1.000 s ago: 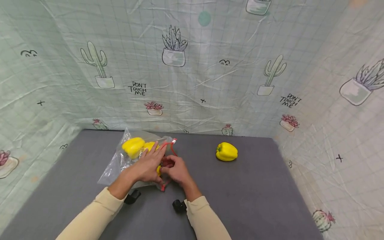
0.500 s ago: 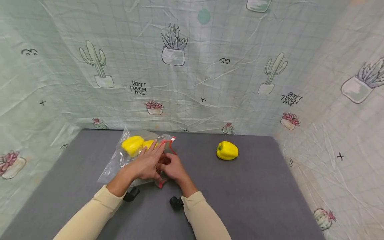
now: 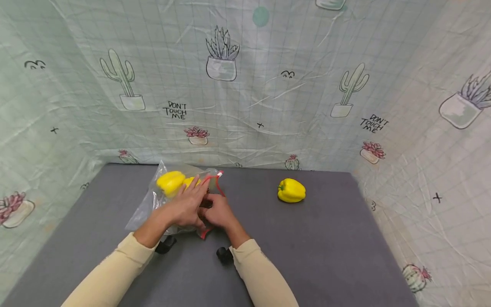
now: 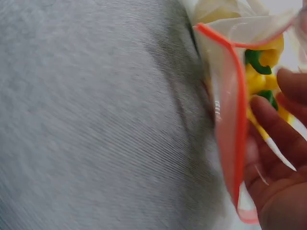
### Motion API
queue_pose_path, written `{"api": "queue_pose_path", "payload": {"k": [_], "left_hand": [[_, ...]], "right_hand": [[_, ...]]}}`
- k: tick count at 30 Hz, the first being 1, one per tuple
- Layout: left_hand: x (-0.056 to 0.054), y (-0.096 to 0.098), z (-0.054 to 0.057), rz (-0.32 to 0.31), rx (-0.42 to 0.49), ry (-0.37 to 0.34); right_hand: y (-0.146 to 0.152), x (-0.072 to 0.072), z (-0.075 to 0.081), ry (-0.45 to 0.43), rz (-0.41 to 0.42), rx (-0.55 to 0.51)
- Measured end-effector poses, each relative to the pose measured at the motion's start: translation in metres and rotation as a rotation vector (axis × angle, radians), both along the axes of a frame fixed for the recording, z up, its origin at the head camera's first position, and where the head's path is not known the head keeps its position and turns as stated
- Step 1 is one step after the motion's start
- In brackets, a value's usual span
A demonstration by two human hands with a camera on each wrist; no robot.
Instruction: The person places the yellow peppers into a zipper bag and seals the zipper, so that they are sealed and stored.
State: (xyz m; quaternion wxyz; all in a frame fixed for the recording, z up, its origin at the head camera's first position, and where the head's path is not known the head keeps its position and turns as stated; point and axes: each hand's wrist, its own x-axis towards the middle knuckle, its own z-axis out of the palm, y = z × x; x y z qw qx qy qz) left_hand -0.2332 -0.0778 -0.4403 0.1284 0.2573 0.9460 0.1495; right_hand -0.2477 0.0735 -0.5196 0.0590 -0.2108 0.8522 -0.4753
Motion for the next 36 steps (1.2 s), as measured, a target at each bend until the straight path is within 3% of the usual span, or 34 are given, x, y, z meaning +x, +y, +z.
{"api": "queue_pose_path", "payload": {"k": [3,8,11,17,21,36], "left_hand": [[0.0,-0.001,0.002,-0.012,0.008,-0.01],[0.0,-0.008,0.004,-0.006,0.011,-0.03],[-0.001,-0.013,0.005,0.012,0.021,-0.043],[-0.004,-0.014,0.009,0.004,0.031,-0.067],[-0.006,-0.012,0.008,0.014,0.033,-0.061],[-0.013,-0.004,0.004,0.009,0.083,-0.04]], "right_hand": [[-0.003,0.001,-0.003,-0.02,0.027,-0.025],[-0.005,0.002,-0.003,-0.08,0.199,0.027],[-0.002,0.003,-0.003,-0.067,0.178,-0.01],[0.017,0.006,0.004,-0.002,-0.027,-0.267],[0.037,0.005,0.009,0.02,-0.179,-0.355],[0.151,0.0,0.029,0.077,-0.658,-0.457]]}}
